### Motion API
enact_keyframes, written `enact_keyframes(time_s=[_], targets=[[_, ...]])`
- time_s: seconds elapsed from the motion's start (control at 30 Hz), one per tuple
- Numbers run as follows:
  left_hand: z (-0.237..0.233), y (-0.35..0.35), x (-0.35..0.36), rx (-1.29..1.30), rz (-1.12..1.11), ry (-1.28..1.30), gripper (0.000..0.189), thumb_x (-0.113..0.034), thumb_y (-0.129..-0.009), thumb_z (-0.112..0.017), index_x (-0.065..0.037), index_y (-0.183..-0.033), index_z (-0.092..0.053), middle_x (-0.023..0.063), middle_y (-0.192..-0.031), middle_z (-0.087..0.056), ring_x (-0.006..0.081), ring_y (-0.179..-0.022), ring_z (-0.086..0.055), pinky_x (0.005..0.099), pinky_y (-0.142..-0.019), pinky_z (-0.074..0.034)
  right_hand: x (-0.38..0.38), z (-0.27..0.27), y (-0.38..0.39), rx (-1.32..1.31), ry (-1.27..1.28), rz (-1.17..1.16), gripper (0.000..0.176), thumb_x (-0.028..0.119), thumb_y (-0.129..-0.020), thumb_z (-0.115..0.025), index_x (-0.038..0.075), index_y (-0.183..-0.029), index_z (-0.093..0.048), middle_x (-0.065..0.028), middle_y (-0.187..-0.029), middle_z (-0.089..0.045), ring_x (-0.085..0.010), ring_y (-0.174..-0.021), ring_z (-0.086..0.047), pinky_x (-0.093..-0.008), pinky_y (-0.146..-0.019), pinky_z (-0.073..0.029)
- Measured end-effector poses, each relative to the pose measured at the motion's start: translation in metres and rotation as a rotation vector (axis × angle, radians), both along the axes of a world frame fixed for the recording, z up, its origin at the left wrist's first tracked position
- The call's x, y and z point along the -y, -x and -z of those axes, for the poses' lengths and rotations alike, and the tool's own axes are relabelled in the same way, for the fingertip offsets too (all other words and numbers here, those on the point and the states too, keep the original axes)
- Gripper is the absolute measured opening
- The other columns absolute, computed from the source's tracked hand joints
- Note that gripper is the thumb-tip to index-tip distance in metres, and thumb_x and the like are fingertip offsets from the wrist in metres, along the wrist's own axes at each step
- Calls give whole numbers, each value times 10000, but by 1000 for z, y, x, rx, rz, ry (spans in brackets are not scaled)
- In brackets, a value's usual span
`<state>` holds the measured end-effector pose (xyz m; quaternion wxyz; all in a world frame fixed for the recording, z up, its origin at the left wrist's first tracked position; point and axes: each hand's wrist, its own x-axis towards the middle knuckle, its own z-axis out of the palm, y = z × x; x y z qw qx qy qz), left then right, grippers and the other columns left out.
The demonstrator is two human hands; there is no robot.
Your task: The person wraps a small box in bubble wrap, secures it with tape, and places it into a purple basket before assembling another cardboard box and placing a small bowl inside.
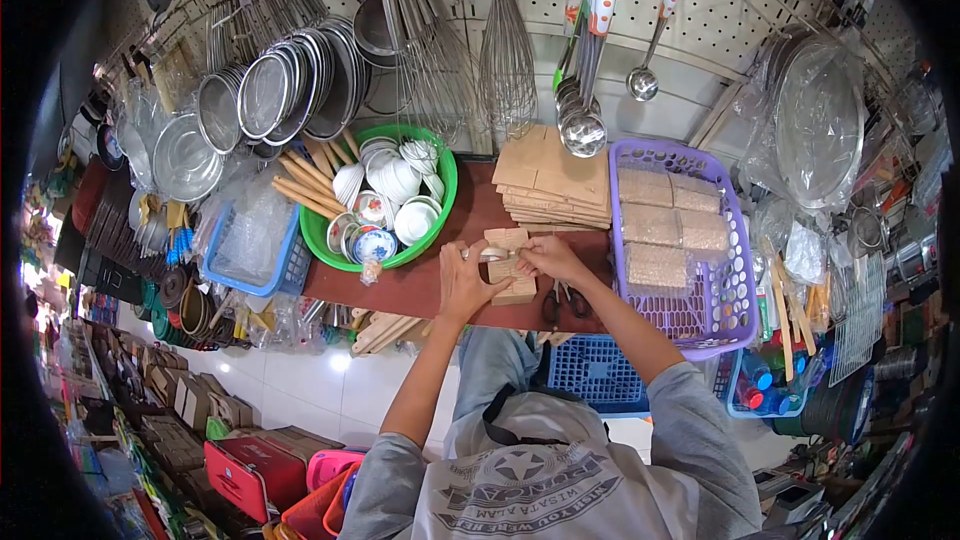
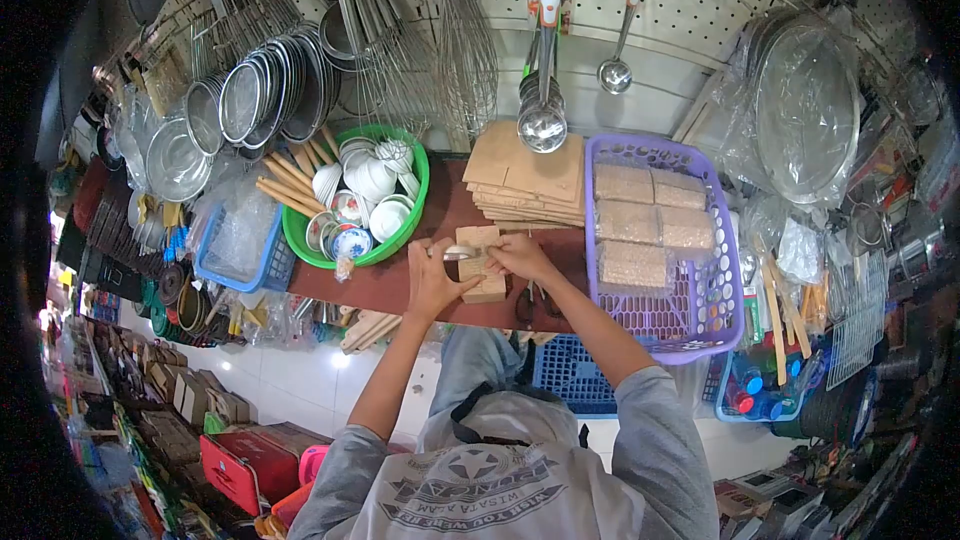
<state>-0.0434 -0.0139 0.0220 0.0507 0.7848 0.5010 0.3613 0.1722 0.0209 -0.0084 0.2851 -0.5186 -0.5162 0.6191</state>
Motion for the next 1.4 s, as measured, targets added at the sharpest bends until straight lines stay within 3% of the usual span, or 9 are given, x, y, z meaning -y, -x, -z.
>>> enact_keyframes(time_s=[0.1, 0.5, 1.2, 1.3, 1.4], targets=[[-3, 0, -1, -33, -15, 48, 837, -375, -529, -941, -105, -1206, -530, 196, -1087, -450, 370, -1054, -446, 468, -910, -405, 4, -5, 2, 73, -66, 26, 229, 191, -988, -594, -35, -983, -627, -120, -854, -721, -128, -690, -679, -256, -648, -577], [-5, 1, -4, -76, 11, 54, 816, -426, -542, -928, -125, -1214, -577, 189, -1060, -445, 369, -1022, -443, 466, -906, -390, 3, -6, 6, 123, -79, 34, 207, 142, -966, -623, -63, -971, -600, -153, -824, -718, -168, -677, -706, -283, -619, -601], [-23, -6, -2, -111, 27, 53, 825, -364, -533, -926, -154, -1244, -562, 162, -1099, -446, 353, -1034, -438, 463, -905, -383, 8, -34, 16, 223, -93, 60, 178, 77, -918, -648, -74, -946, -557, -170, -777, -706, -184, -642, -713, -306, -578, -623], [-24, -6, -1, -122, 26, 47, 828, -368, -536, -924, -158, -1249, -560, 162, -1110, -449, 354, -1042, -437, 463, -909, -380, 8, -36, 16, 367, -125, 46, 279, 185, -909, -673, -21, -1025, -525, -155, -754, -700, -239, -710, -729, -371, -662, -619], [-25, -6, 0, -124, 16, 61, 832, -373, -538, -924, -163, -1255, -558, 164, -1116, -450, 357, -1049, -434, 469, -924, -376, 5, -26, 15, 786, -260, 4, 368, 329, -894, -675, 63, -1081, -502, -133, -783, -702, -306, -830, -724, -436, -775, -567]])
